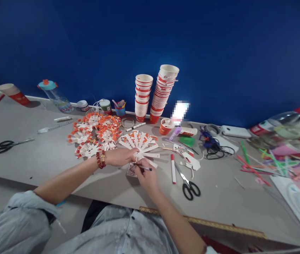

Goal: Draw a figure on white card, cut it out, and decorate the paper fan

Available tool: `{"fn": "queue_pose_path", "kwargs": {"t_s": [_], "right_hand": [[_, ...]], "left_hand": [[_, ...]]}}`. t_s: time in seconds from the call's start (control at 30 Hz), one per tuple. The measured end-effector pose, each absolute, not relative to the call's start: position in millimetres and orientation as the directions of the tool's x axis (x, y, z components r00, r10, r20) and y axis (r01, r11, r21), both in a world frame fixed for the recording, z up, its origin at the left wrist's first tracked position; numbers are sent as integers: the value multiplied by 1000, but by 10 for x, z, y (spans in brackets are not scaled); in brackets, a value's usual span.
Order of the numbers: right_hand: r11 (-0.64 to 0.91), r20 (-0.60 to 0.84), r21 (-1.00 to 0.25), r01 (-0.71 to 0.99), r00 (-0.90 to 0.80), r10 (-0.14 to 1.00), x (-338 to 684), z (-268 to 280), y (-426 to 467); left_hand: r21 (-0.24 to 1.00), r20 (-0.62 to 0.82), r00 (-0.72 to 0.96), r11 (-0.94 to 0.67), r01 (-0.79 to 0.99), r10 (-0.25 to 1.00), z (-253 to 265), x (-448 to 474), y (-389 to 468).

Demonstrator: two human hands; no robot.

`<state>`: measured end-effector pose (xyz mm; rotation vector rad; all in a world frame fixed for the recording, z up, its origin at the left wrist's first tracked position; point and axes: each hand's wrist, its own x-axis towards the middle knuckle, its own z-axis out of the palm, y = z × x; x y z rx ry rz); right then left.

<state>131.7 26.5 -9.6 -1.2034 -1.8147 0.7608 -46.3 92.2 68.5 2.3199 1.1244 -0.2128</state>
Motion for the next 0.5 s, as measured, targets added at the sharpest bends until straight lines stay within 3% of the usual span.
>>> {"fn": "queue_pose_path", "kwargs": {"t_s": [0.5], "right_hand": [[526,437,-642,557,-297,849,1266,-247,277]], "left_hand": [[384,-343,654,-534,753,674,673,-497,880]]}}
